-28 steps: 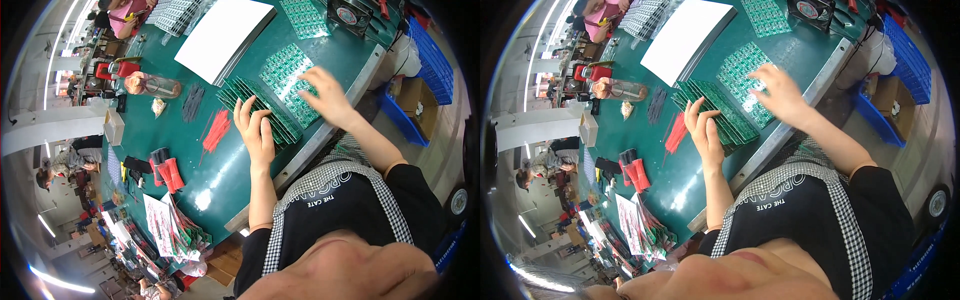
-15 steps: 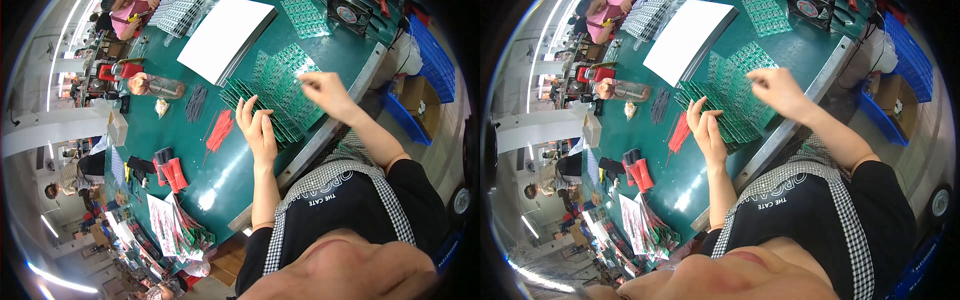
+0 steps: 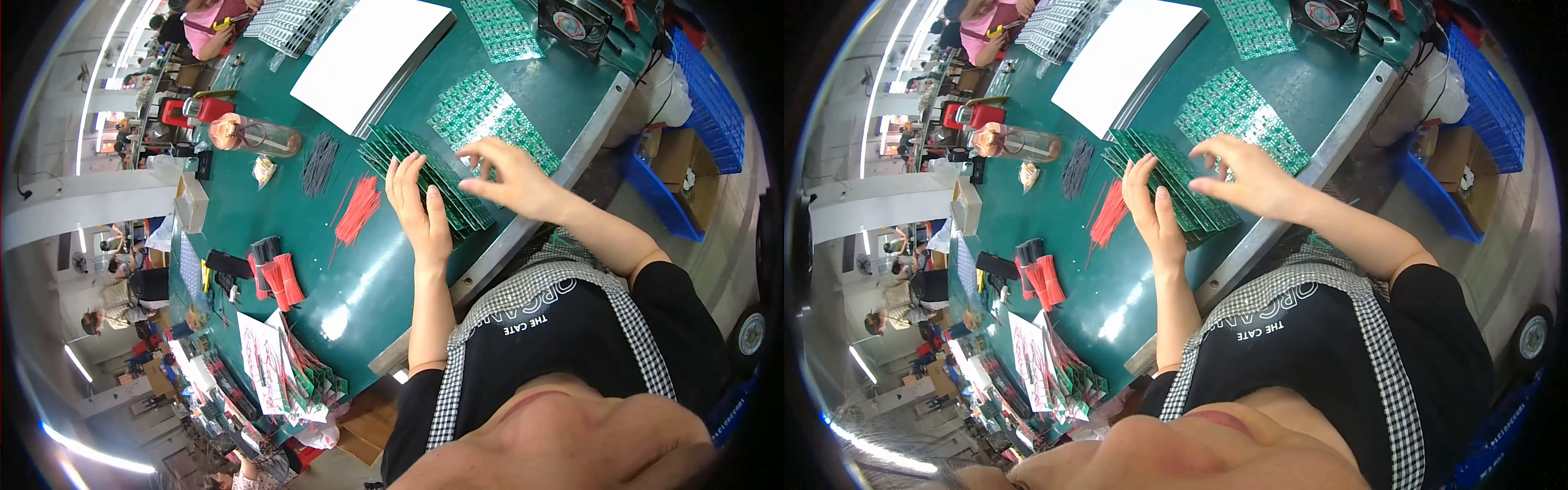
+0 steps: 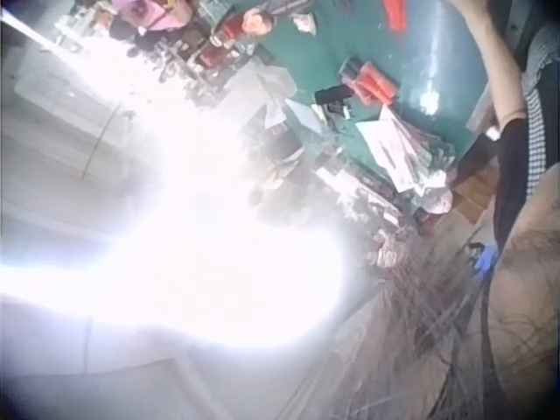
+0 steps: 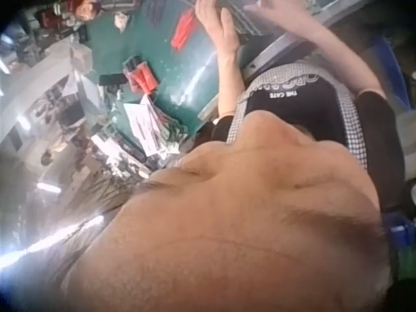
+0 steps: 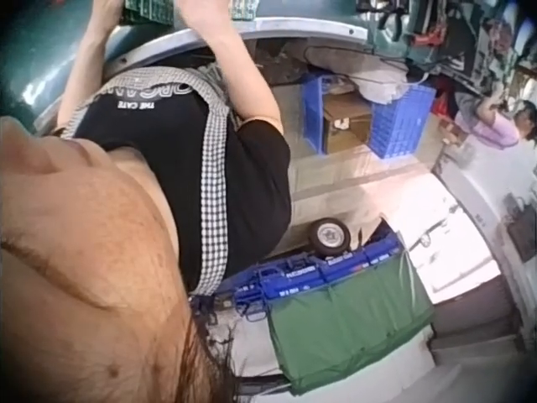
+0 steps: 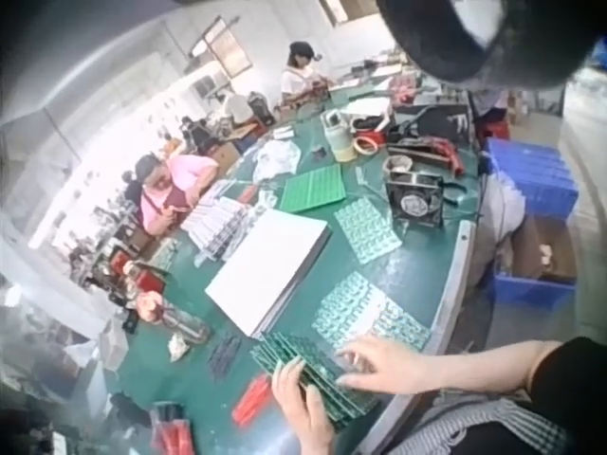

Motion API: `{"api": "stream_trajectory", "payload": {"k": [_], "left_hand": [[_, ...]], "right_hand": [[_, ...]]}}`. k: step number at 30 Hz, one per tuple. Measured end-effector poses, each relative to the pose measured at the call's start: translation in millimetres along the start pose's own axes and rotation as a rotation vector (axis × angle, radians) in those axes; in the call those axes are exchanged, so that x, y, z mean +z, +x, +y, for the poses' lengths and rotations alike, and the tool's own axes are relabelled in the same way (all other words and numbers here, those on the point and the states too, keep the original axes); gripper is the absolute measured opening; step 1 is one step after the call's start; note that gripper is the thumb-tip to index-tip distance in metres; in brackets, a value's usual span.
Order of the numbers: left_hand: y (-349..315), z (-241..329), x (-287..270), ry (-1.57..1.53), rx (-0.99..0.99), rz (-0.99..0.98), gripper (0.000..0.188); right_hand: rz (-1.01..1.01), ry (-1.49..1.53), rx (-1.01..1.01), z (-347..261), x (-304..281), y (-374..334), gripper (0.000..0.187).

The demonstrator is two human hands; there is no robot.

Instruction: Sorting and counting stacks of green LED circuit boards at an assembly workbench.

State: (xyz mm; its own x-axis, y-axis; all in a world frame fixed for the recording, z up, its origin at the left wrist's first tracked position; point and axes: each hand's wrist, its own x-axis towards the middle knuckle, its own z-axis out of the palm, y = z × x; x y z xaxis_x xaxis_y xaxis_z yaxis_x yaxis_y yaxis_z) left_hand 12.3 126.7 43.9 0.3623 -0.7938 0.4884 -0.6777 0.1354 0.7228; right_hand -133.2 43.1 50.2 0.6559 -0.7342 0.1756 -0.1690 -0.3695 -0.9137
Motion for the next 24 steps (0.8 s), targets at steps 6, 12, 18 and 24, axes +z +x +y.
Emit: {"api": "stream_trajectory", "payload": {"k": [6,12,18,24], "left_hand": [[-3,-4,-1,0.036,0.021,-0.033,0.024],[-4,-5,-2,0.035,0.003,-0.036,0.028],[-2,-2,-1,0.027,0.026,-0.024,0.022],[-2,-4,-2,0.029,0.004,-0.047,0.029]], "right_hand": [[-0.145,0.220,0.149,11,17,6,0.039],[0.047,0.018,0.096,4,0,3,0.024],[0.275,0.221,0.231,53,-55,-1,0.023],[0.346,-0.761,-0.008,40,-49,-11,0.031]]}}
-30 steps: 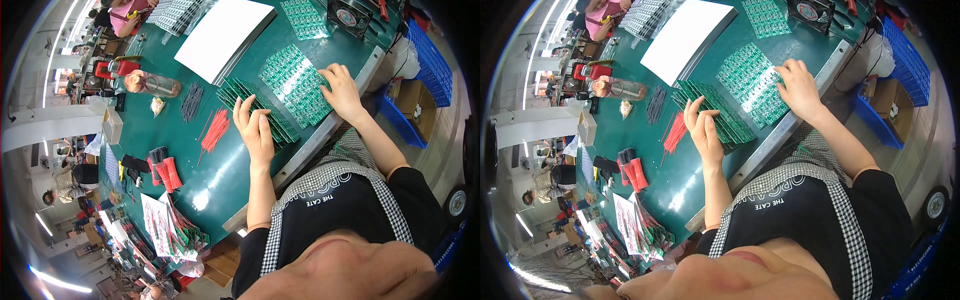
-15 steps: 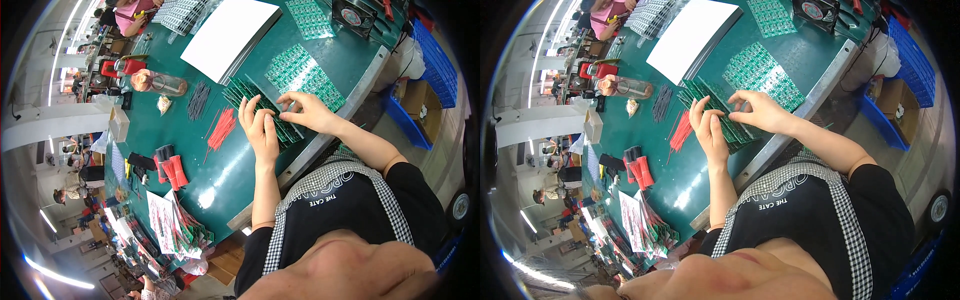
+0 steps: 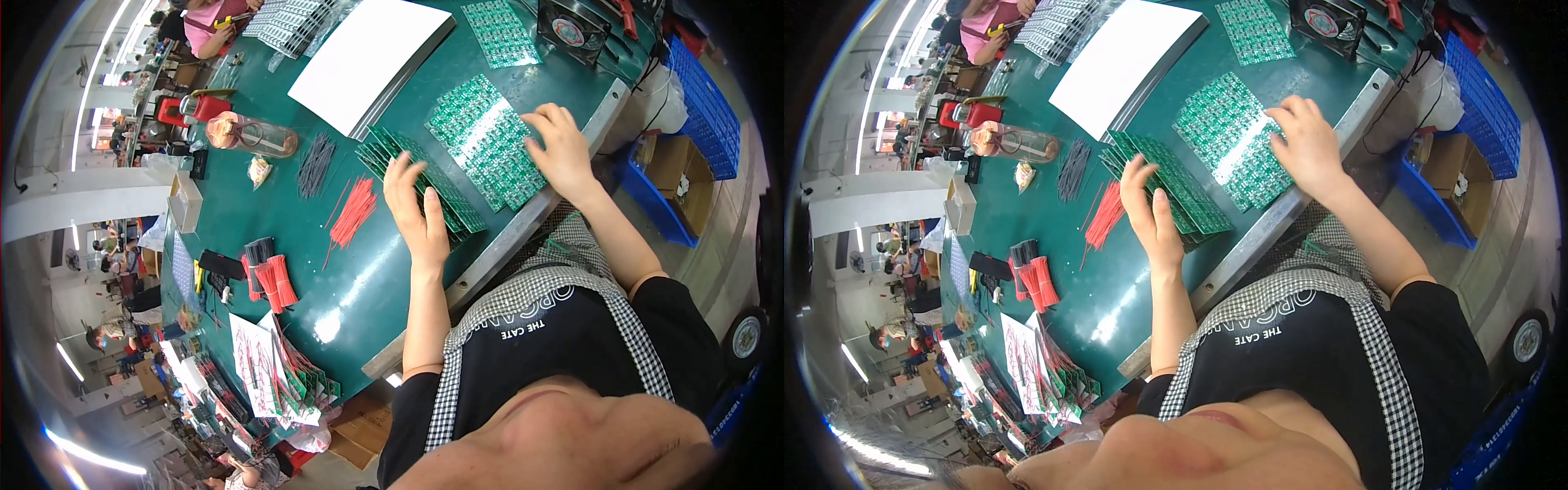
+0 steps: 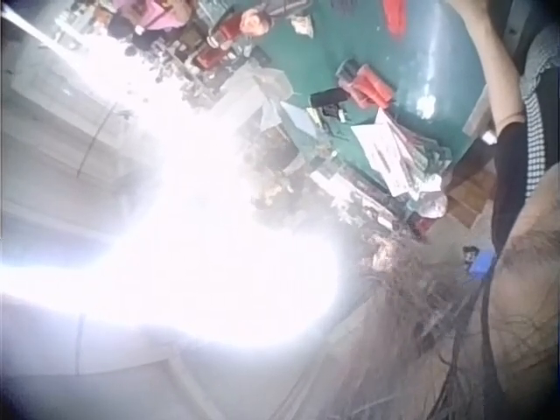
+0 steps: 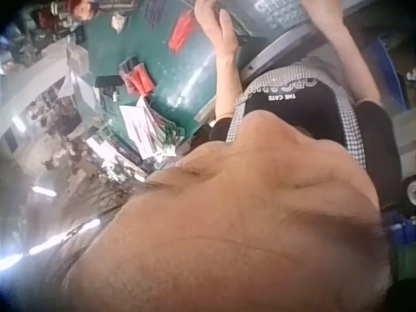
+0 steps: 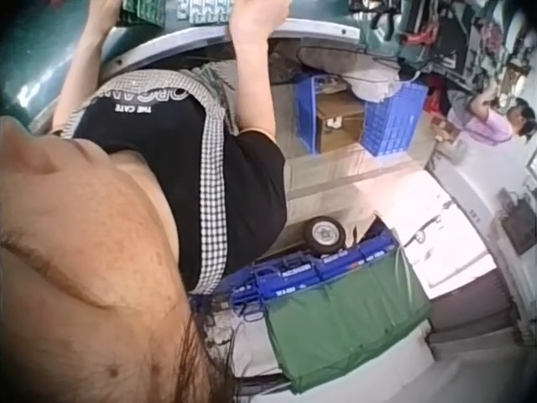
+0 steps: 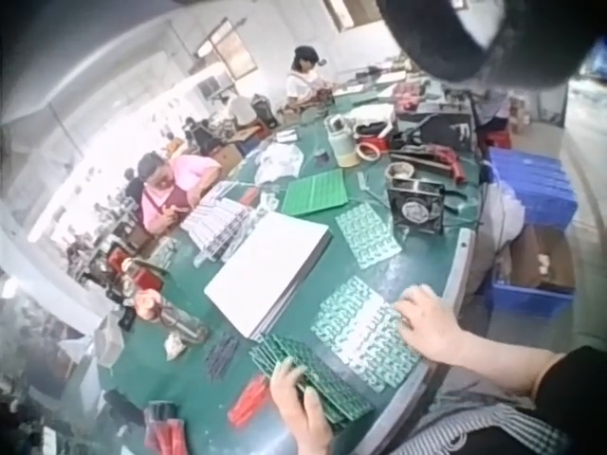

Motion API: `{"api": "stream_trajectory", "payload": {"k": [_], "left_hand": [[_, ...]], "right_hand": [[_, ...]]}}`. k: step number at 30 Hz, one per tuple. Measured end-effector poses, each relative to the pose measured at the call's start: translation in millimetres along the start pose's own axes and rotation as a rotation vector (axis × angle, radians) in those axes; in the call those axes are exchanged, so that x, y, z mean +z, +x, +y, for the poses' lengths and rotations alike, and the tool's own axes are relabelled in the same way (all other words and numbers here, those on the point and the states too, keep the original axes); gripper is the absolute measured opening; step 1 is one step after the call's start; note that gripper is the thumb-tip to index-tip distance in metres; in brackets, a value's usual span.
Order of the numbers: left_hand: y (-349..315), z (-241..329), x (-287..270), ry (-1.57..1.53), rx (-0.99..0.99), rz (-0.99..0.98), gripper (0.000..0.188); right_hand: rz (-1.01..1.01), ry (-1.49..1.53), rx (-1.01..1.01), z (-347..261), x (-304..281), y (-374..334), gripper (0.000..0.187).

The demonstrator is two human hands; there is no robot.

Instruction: Sorting and counting stacks of green LED circuit boards at an assembly workbench.

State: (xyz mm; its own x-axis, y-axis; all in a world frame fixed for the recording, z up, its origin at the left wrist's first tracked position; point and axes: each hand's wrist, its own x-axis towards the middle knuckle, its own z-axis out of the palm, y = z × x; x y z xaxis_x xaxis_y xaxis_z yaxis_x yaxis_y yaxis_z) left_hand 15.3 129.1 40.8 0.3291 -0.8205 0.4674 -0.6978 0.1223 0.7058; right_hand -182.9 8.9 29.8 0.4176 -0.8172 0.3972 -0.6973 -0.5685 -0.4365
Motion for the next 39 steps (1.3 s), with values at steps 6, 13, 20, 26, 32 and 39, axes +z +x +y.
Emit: {"api": "stream_trajectory", "payload": {"k": [6,13,20,26,32,39], "left_hand": [[-3,-3,8,-0.179,-0.046,0.117,0.054],[-4,-5,2,-0.173,-0.135,0.066,0.051],[0,-2,4,-0.116,-0.100,0.050,0.044],[2,2,3,-0.071,-0.125,0.018,0.046],[5,3,3,-0.053,-0.137,0.015,0.048],[-1,-2,7,-0.193,-0.178,-0.005,0.059]], "right_hand": [[-0.368,0.806,0.028,-72,20,0,0.052],[-0.488,0.717,0.204,-67,5,13,0.052],[-0.047,0.464,-0.119,-45,10,13,0.047],[-0.222,0.916,0.378,9,-4,7,0.042],[-0.165,0.506,0.027,-39,-7,14,0.040],[-0.546,0.694,-0.044,-80,5,13,0.057]]}}
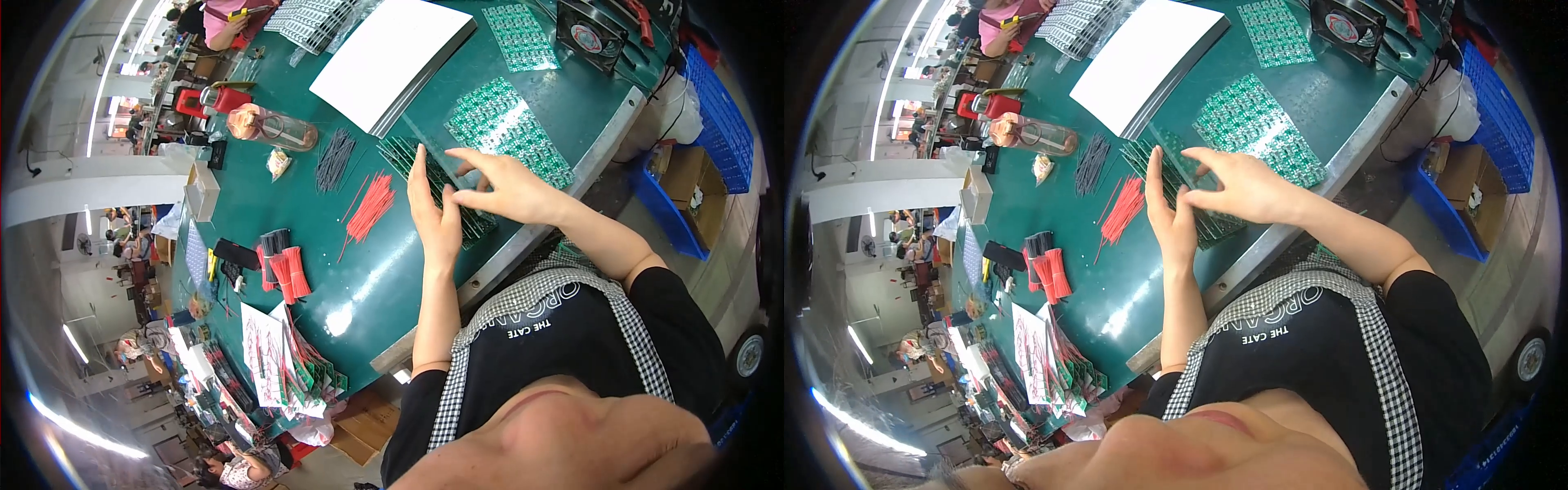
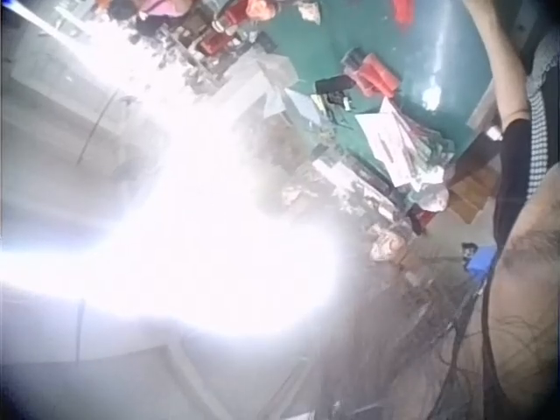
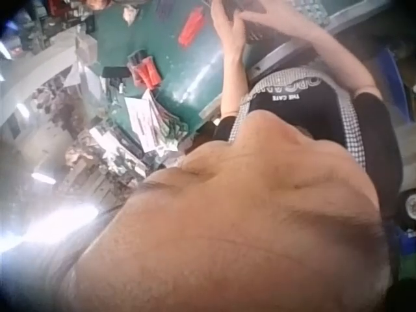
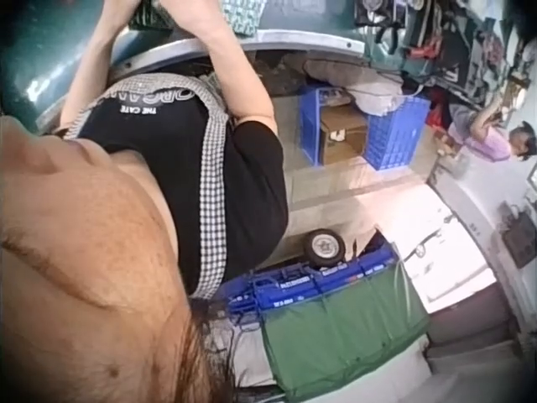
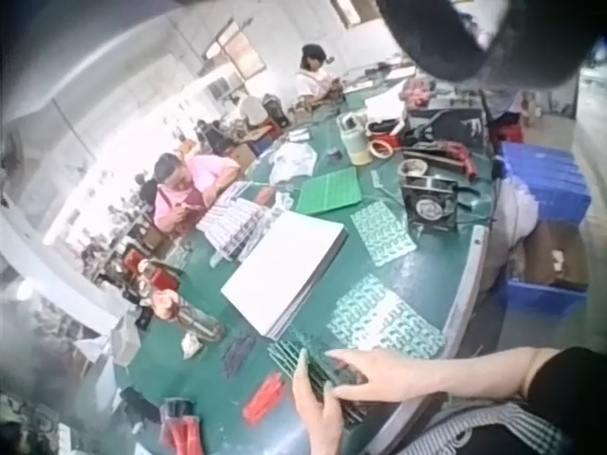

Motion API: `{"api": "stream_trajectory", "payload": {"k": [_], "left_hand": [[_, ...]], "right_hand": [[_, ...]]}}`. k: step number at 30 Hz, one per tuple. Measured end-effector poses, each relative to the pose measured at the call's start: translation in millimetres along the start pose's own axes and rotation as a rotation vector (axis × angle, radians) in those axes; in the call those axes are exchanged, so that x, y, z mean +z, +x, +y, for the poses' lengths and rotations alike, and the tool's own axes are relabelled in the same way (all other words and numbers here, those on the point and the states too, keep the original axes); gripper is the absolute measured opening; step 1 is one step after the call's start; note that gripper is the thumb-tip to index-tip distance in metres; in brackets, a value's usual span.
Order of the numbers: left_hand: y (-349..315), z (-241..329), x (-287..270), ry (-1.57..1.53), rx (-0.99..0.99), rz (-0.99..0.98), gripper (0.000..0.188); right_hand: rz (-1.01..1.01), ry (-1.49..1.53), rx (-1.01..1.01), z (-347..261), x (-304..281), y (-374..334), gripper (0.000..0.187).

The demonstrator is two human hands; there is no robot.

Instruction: Sorting and counting stacks of green LED circuit boards at an assembly workbench.

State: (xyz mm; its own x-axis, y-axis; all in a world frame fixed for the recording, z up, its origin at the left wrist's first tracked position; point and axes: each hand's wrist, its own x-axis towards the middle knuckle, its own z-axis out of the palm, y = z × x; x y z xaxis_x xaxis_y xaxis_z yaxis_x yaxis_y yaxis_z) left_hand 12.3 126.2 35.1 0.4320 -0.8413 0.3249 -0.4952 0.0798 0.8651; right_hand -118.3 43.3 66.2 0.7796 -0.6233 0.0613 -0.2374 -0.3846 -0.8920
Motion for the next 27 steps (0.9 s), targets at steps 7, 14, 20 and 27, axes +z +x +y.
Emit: {"api": "stream_trajectory", "payload": {"k": [7,14,20,27], "left_hand": [[-1,2,2,-0.066,-0.007,0.085,0.057],[0,-3,-1,-0.060,-0.002,0.113,0.057],[-1,5,0,-0.005,0.020,0.158,0.058],[-6,-2,5,-0.203,-0.006,0.194,0.059]], "right_hand": [[0.154,-0.039,0.069,19,-29,-7,0.033],[0.306,0.392,0.245,70,-62,-42,0.031],[0.580,-0.669,-0.059,41,-46,-38,0.031],[0.045,0.039,-0.037,21,21,-3,0.039]]}}
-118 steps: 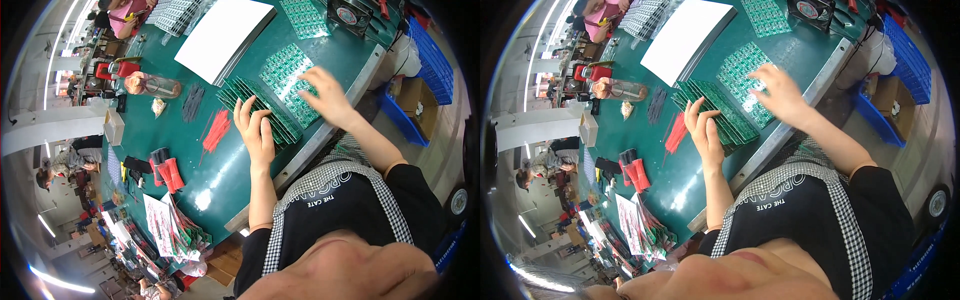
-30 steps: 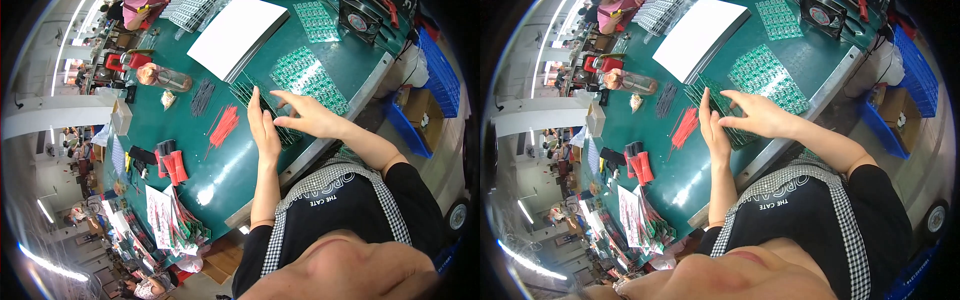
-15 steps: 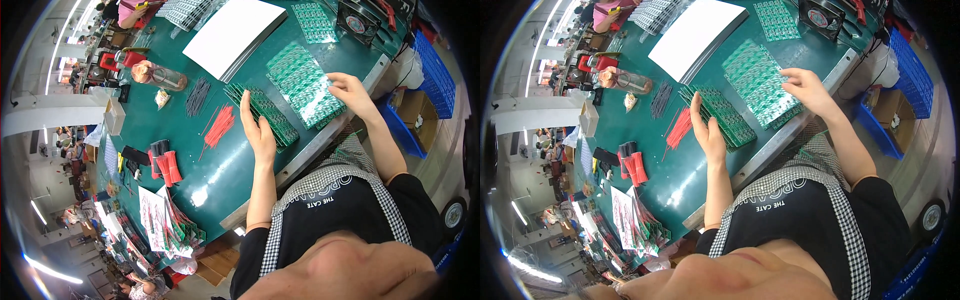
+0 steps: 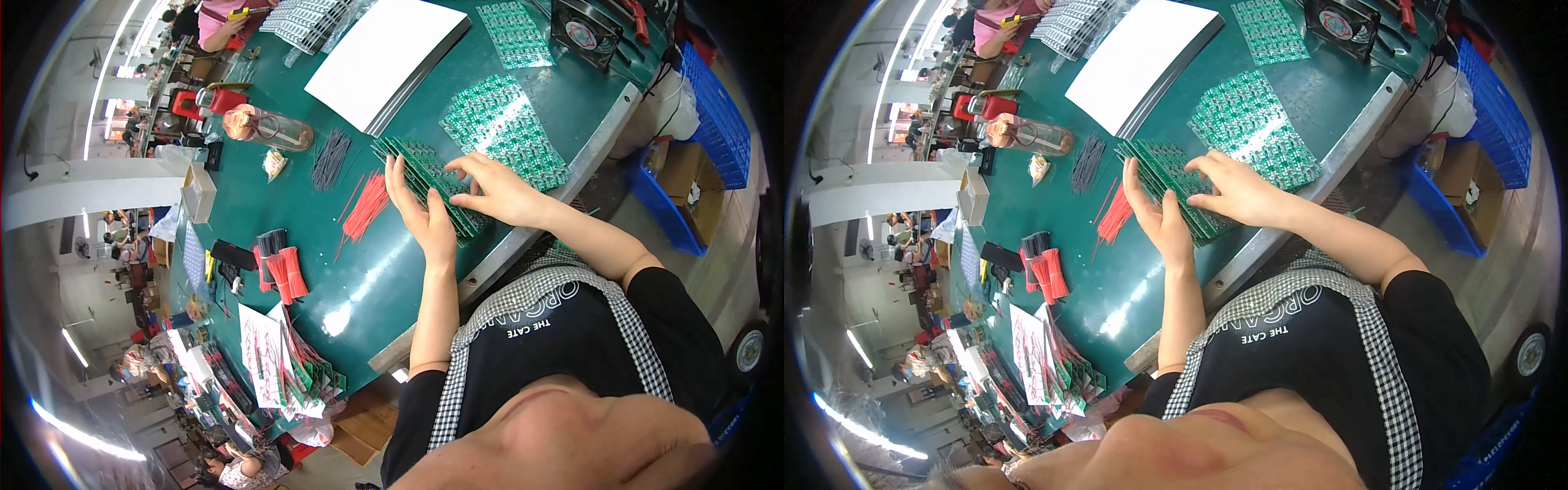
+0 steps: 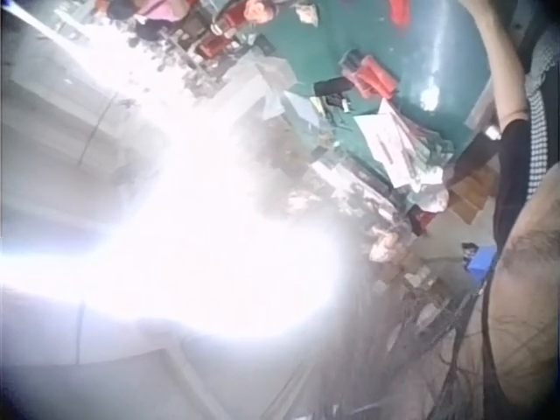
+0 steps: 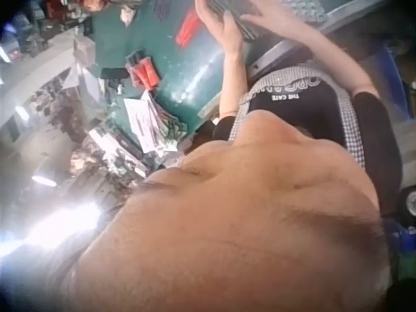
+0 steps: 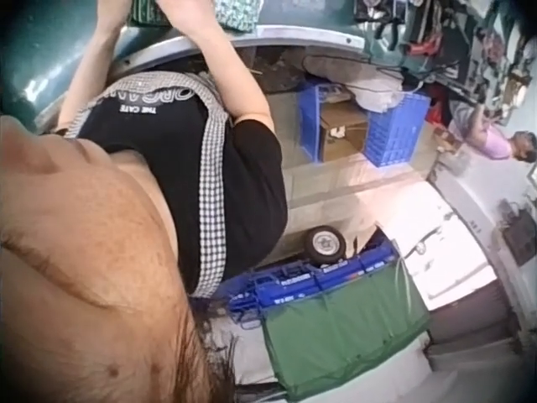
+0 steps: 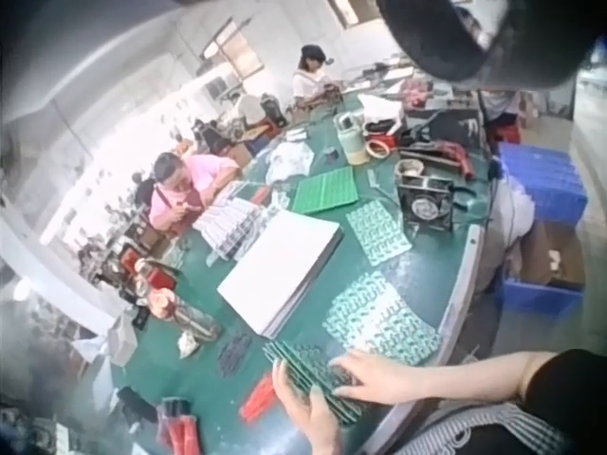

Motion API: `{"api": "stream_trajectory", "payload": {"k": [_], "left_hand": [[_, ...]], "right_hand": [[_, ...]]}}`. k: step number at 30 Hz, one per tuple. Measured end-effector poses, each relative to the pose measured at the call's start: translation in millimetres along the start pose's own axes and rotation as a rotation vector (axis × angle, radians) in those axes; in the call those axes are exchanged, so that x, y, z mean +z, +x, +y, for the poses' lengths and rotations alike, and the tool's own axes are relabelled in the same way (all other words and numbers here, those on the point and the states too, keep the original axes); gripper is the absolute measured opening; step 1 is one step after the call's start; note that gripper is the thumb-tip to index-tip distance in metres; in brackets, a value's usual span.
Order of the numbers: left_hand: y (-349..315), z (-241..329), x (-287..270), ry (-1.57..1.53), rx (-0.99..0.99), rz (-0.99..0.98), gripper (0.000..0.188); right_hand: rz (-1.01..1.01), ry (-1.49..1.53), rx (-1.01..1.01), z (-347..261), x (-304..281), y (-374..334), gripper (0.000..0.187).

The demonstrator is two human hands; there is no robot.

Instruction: Sorting and counting stacks of green LED circuit boards at an assembly workbench.

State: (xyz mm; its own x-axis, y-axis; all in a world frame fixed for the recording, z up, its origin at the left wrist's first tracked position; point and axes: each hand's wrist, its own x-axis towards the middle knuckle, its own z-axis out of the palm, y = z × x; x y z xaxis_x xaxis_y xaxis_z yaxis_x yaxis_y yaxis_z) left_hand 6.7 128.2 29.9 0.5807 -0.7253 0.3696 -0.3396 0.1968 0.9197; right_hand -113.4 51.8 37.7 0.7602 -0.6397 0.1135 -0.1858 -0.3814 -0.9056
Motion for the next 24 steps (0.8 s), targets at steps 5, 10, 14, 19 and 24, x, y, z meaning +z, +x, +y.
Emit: {"api": "stream_trajectory", "payload": {"k": [5,10,14,19,24], "left_hand": [[-2,3,0,-0.156,-0.041,0.060,0.057],[2,2,-2,0.061,-0.001,0.012,0.057],[0,0,-2,0.033,-0.048,0.036,0.057],[0,-1,-2,0.072,-0.071,0.055,0.056],[0,-7,1,-0.085,-0.081,0.060,0.053]], "right_hand": [[0.021,0.052,-0.021,-3,4,2,0.038],[0.100,-0.134,-0.109,-2,1,5,0.031],[0.085,-0.262,-0.129,-3,4,4,0.023],[0.129,-0.420,-0.138,-17,0,-1,0.031],[-0.044,-0.504,0.053,-18,-15,4,0.028]]}}
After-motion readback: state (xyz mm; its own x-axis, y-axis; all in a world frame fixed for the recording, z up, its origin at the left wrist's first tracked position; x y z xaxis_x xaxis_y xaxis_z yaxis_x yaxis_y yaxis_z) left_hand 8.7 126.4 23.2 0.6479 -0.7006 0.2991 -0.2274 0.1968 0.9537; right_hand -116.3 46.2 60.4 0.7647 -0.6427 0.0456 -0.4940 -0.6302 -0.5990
